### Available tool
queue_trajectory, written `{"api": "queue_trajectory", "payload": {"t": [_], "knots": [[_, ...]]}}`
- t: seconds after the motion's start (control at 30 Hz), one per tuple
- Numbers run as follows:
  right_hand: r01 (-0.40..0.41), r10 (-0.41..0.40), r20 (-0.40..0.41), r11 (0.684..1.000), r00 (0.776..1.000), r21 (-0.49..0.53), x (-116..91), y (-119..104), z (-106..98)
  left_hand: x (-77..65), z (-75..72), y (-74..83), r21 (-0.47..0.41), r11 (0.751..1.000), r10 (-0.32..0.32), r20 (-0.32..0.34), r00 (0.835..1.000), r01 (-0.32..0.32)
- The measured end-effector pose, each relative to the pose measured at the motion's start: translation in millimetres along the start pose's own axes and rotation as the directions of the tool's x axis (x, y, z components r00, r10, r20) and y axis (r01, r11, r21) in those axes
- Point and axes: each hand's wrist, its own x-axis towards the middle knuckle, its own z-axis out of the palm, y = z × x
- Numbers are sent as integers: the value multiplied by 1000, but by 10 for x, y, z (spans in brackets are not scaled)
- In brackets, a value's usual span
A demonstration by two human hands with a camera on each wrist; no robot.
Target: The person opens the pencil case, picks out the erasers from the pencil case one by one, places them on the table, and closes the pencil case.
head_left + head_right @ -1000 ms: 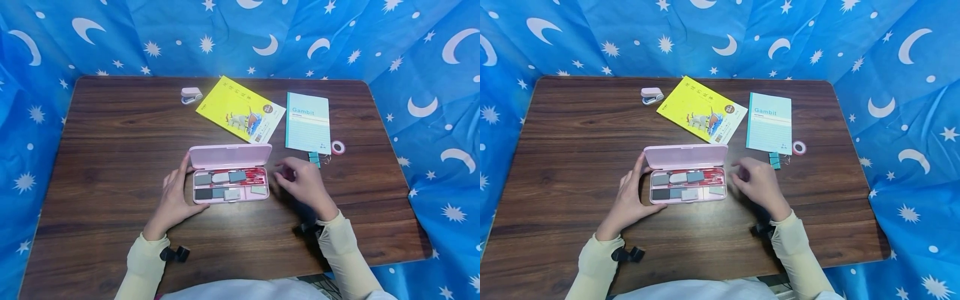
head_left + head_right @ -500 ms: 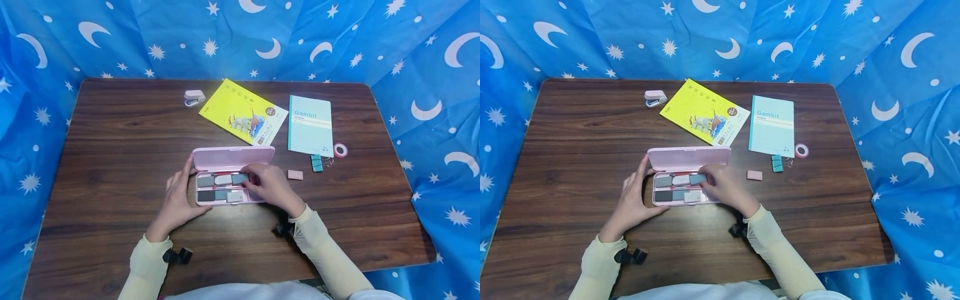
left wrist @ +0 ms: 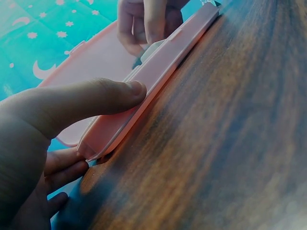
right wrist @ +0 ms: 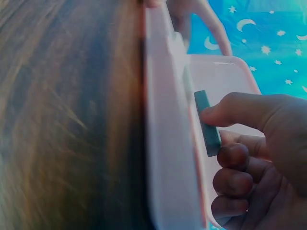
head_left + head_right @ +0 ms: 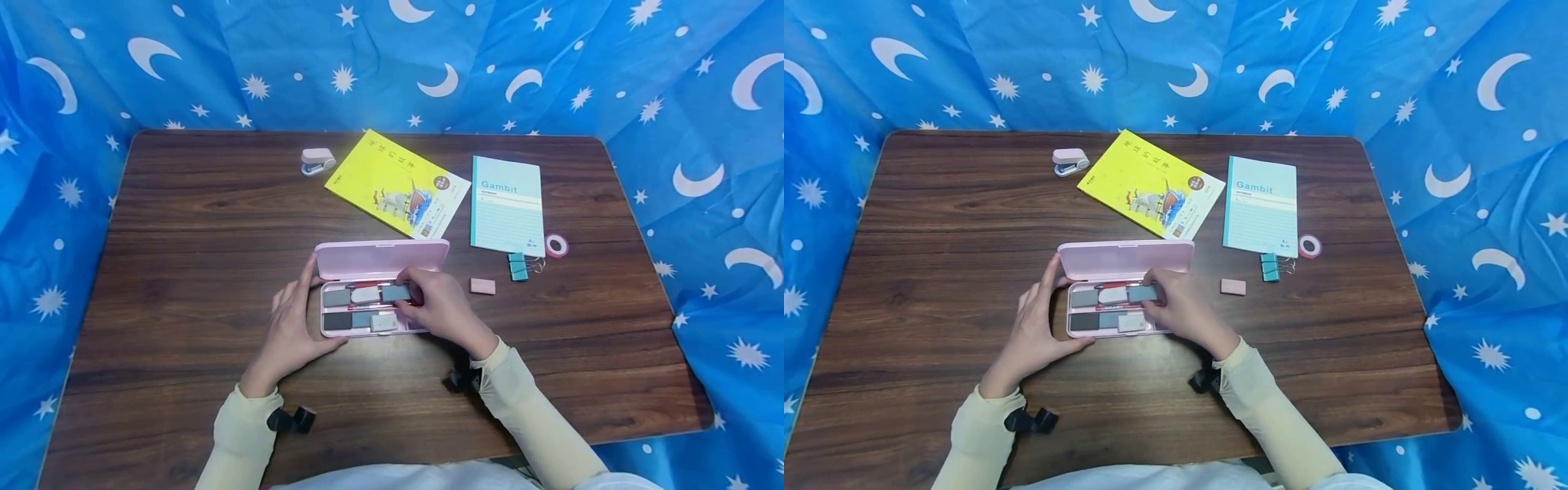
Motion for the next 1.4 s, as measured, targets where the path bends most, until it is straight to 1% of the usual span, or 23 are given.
{"api": "queue_trajectory", "payload": {"t": [0.1, 0.2, 0.33, 0.43, 0.57, 0.73, 0.93, 1.2, 1.4], "knots": [[-21, 22, -26, 999, 999, 29, -58, 16, -114, -6, -14, -1, 2, 1000, 2, -5, 1000, -2], [-51, 53, -47, 998, 998, 42, -130, 86, -253, -9, -28, -5, 5, 1000, 4, -7, 1000, -4], [-94, 95, -76, 995, 993, 19, -221, 230, -400, -7, -39, -14, 6, 1000, 10, -8, 1000, -10], [-120, 119, -82, 993, 990, -17, -271, 344, -452, -4, -44, -19, 4, 1000, 11, -7, 1000, -11], [-150, 147, -55, 986, 988, -67, -292, 462, -468, -2, -44, -21, -1, 1000, 10, -7, 1000, -10], [-183, 183, -11, 975, 983, -128, -273, 549, -462, -5, -32, -25, -1, 1000, 7, -8, 1000, -7], [-173, 181, 27, 967, 983, -187, -253, 585, -442, -6, -18, -34, 1, 1000, 1, -5, 1000, -1], [-166, 183, 52, 958, 982, -234, -241, 591, -429, 2, -7, -25, -1, 1000, 5, 1, 1000, -5], [-185, 206, 69, 956, 976, -227, -264, 583, -419, 1, 7, -12, -5, 1000, 3, 10, 1000, -3]]}}
